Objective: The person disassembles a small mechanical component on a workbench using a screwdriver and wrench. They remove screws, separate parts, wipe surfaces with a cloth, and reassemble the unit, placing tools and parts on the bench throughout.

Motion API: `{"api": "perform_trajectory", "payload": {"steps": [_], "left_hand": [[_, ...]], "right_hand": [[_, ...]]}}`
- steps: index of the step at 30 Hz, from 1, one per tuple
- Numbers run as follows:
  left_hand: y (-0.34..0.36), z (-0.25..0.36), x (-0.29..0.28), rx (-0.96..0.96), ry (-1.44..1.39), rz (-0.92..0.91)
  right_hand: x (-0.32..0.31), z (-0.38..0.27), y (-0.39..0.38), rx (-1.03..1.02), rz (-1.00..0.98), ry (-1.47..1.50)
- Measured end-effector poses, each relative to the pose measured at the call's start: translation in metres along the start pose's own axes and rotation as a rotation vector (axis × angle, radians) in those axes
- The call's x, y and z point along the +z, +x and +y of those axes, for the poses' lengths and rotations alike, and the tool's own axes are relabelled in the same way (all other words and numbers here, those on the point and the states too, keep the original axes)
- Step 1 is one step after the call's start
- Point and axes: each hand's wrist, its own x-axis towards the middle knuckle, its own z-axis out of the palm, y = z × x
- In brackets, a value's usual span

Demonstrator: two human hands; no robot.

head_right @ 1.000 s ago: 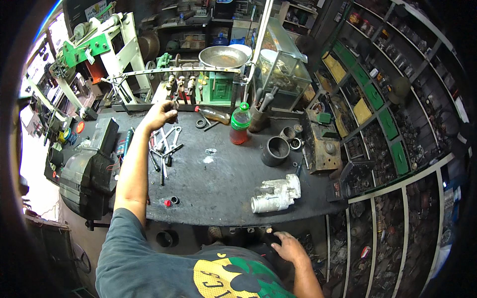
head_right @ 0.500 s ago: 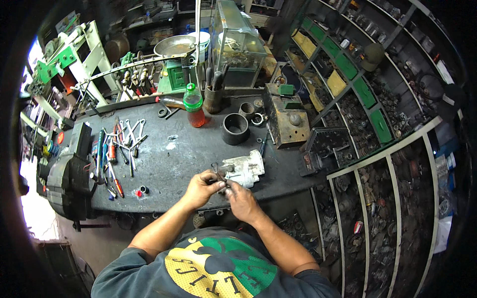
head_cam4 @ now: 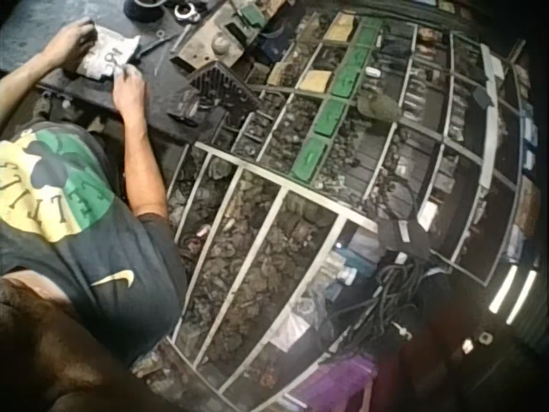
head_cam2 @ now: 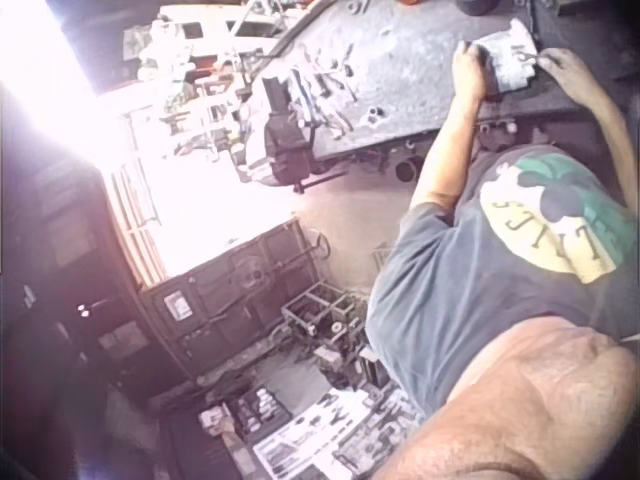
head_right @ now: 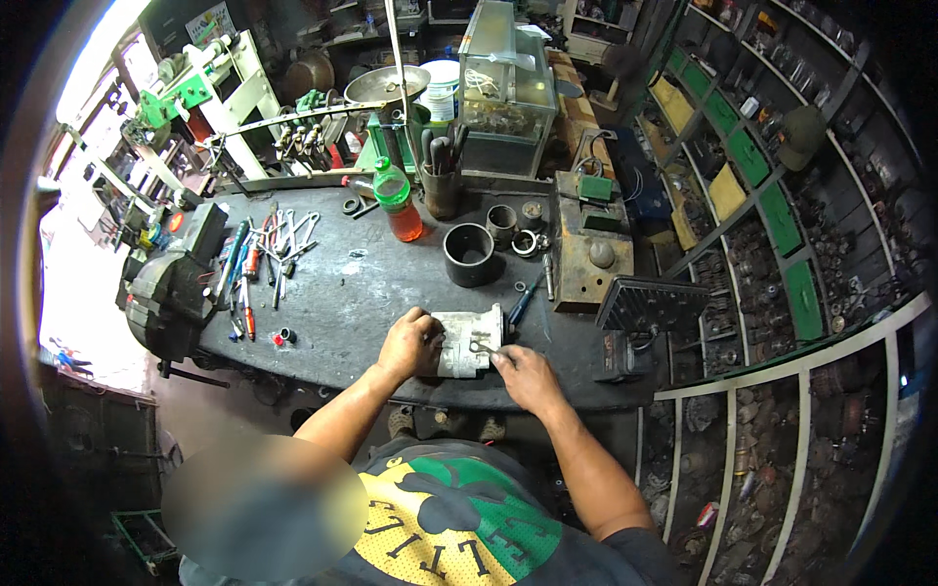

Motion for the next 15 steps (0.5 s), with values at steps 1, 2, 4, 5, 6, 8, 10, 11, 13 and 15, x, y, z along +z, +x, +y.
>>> {"api": "perform_trajectory", "payload": {"steps": [1, 2, 4, 5, 6, 8, 10, 11, 13, 15], "left_hand": [[0.004, 0.010, -0.009, 0.010, -0.022, -0.038], [0.002, 0.012, -0.009, 0.004, -0.030, -0.048], [0.006, 0.010, -0.009, -0.003, -0.051, -0.050], [0.008, 0.007, -0.010, -0.001, -0.087, -0.054], [0.008, 0.000, -0.012, -0.007, -0.121, -0.056], [0.003, -0.009, -0.017, -0.078, -0.182, -0.057], [0.002, -0.017, -0.018, -0.200, -0.242, -0.051], [-0.001, -0.027, -0.011, -0.260, -0.368, -0.043], [0.002, -0.014, -0.005, -0.078, -0.193, 0.018], [0.001, -0.013, -0.004, 0.022, -0.132, 0.016]], "right_hand": [[0.000, -0.004, 0.005, -0.041, 0.038, -0.050], [0.002, -0.003, 0.012, -0.108, 0.037, -0.110], [0.008, 0.006, 0.034, -0.253, 0.045, -0.245], [0.014, 0.010, 0.045, -0.329, 0.106, -0.279], [0.014, 0.005, 0.052, -0.371, 0.082, -0.315], [0.014, -0.008, 0.066, -0.453, 0.032, -0.388], [0.019, -0.010, 0.080, -0.540, 0.038, -0.440], [0.023, -0.014, 0.085, -0.553, 0.025, -0.447], [0.030, -0.017, 0.097, -0.556, 0.001, -0.498], [0.033, -0.023, 0.107, -0.559, -0.074, -0.531]]}}
